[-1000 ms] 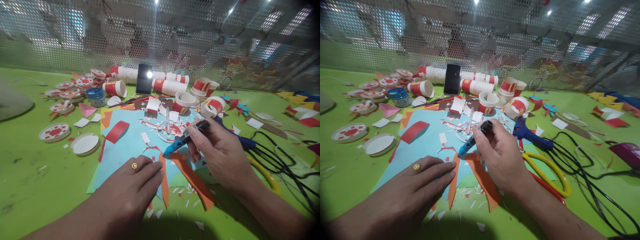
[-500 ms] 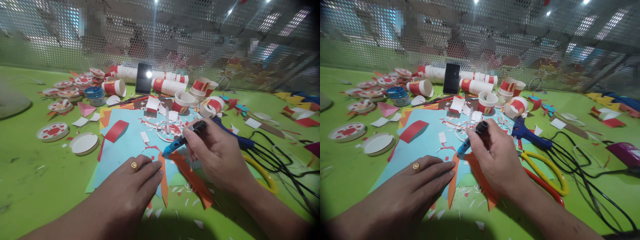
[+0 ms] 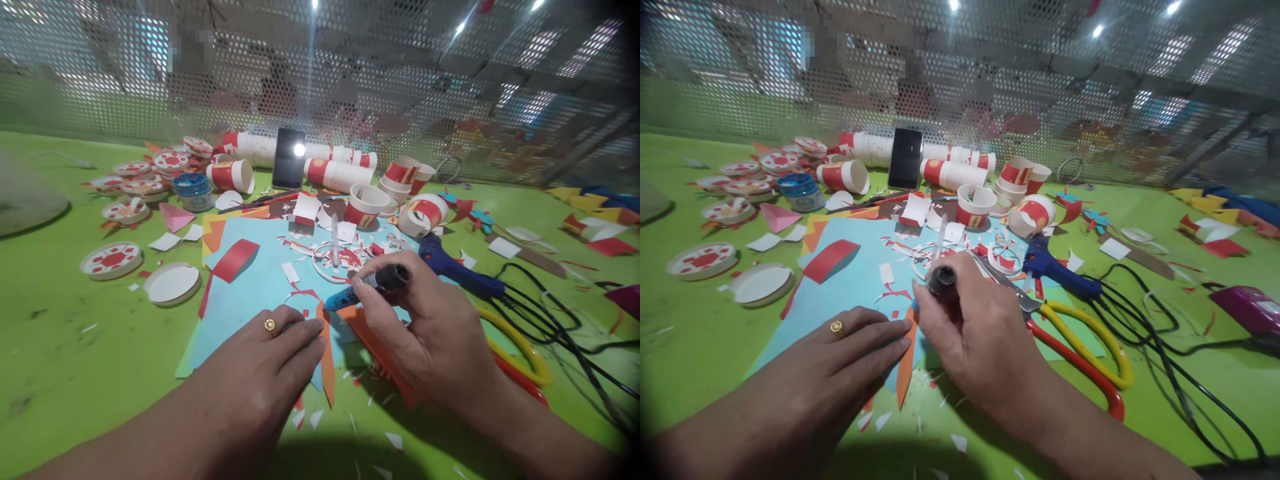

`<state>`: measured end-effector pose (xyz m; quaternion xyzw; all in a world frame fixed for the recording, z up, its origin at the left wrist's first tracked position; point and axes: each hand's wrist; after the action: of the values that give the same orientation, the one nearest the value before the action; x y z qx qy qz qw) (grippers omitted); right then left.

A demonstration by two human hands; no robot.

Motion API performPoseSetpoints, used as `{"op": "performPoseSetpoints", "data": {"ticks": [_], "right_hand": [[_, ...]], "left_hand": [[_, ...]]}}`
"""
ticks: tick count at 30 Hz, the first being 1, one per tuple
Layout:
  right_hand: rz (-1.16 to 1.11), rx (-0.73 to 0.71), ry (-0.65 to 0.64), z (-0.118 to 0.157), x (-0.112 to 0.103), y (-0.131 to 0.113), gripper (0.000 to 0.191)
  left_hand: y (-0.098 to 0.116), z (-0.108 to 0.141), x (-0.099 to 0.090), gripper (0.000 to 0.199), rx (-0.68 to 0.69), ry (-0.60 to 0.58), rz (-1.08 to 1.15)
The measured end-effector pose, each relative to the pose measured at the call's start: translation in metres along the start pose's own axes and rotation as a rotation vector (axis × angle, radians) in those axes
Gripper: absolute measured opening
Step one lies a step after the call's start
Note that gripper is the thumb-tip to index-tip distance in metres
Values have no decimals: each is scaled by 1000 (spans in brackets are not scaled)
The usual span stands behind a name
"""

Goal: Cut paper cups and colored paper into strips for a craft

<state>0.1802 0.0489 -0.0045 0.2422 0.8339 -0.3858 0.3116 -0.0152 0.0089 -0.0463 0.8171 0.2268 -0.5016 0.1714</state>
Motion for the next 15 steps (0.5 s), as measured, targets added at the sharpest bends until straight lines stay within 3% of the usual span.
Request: {"op": "performPoseSetpoints", "data": {"ticks": [4, 10, 12, 15], "right_hand": [[-82, 38, 37, 1, -3, -1, 4], [-316, 222, 358, 1, -11, -5, 10], [-332, 215, 361, 1, -11, -7, 9], [-346, 193, 266, 0, -10, -7, 8]], "left_hand": [[1, -1, -1, 31, 8, -10, 5], [1, 2, -1, 34, -16, -56, 39], [1, 3, -2, 34, -33, -74, 54], [3, 1, -5, 35, -48, -100, 55]]}}
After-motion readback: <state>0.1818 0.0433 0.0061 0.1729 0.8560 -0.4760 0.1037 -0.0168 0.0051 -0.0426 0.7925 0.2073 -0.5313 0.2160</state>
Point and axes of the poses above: each hand's wrist, its own z-axis away from the middle knuckle, its own x-axis out of the palm, y = z × x, and after that the axes turned 5 degrees about x, right-handed
